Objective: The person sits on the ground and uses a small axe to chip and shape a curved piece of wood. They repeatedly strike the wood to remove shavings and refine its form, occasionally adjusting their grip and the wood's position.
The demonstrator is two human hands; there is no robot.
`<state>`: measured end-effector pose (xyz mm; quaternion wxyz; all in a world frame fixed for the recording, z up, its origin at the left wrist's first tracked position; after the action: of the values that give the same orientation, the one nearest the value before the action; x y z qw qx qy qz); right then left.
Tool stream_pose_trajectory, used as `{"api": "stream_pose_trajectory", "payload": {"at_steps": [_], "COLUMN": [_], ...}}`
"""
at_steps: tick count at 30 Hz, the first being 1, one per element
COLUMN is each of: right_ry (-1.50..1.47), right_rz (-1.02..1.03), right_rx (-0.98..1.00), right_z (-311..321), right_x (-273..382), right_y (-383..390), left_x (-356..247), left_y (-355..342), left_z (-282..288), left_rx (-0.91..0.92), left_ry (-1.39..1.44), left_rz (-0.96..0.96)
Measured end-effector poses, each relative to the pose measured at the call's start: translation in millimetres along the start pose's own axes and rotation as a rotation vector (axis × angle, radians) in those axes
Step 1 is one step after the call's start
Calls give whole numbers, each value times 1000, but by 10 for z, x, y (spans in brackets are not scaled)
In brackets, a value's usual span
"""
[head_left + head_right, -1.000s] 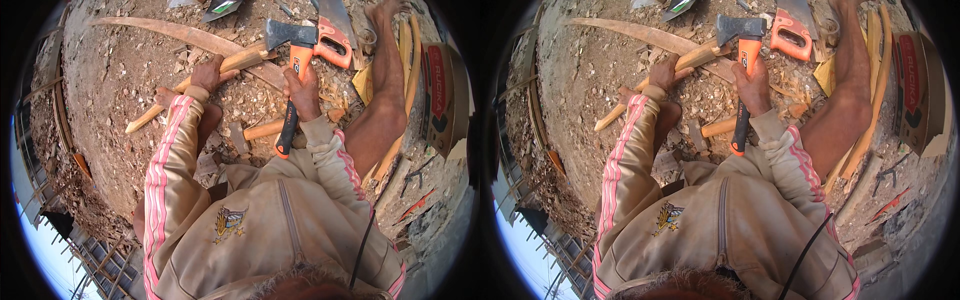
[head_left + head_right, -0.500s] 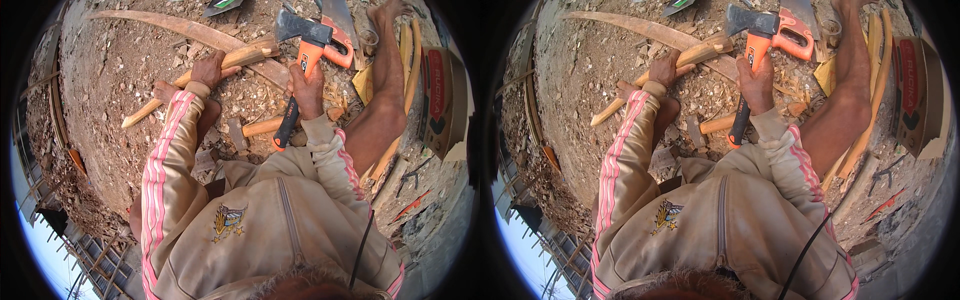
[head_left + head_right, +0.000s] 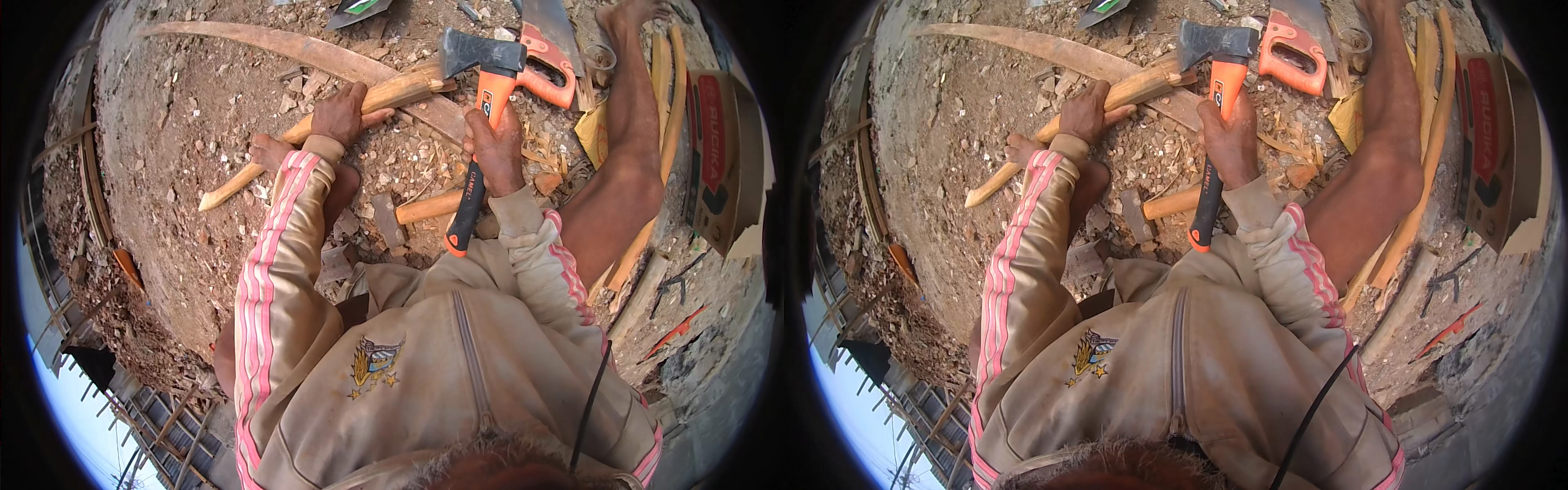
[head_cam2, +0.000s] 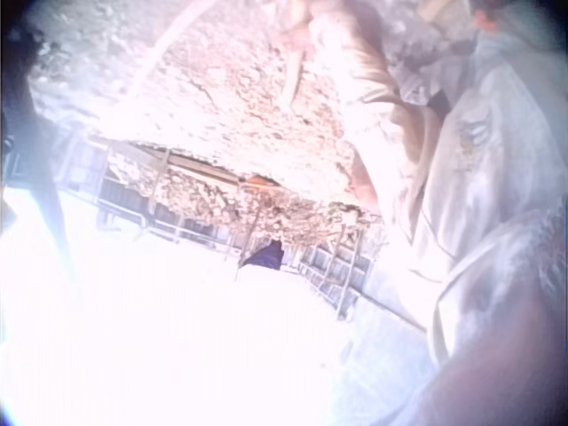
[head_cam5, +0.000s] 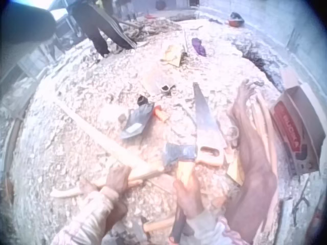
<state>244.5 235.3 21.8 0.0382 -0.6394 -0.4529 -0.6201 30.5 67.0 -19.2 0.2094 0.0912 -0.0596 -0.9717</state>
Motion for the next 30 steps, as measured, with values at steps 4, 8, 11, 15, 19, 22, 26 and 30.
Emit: {"api": "stream_pose_trajectory", "payload": {"at_steps": [4, 8, 11, 15, 19, 22, 26, 30], "right_ry": [-71, -113, -8, -142, -45, -143, -205, -73], "right_rz": [-1, -77, -87, -1, -192, -85, 19, -242], "right_rx": [-56, -39, -5, -42, -29, 32, -29, 15], "right_z": [67, 22, -48, 130, 64, 57, 198, -32], "right_x": [132, 30, -151, 181, -146, 143, 271, -101], "right_y": [91, 109, 79, 37, 38, 46, 50, 121], "left_x": [10, -49, -10, 33, -7, 27, 0, 51], "left_y": [-21, -31, 20, -9, -8, -15, -28, 6], "left_z": [2, 52, 2, 7, 10, -2, 12, -20], "left_rx": [1, 17, 74, 5, 54, 48, 57, 40], "left_ry": [-7, 22, 26, 13, 7, 6, 2, 29], "left_rz": [-2, -9, -4, 5, -1, 3, 16, -11]}}
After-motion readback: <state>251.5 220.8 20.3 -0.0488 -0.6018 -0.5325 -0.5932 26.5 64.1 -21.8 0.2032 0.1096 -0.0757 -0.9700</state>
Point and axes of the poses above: each hand's wrist, its own y-axis away from the middle knuckle, its own z-axis out of the back of the hand, x = y × z, the point moved 5 cm from there along -y, towards the middle knuckle, and after that the axes turned 9 degrees about -z, right-handed, at the moved point
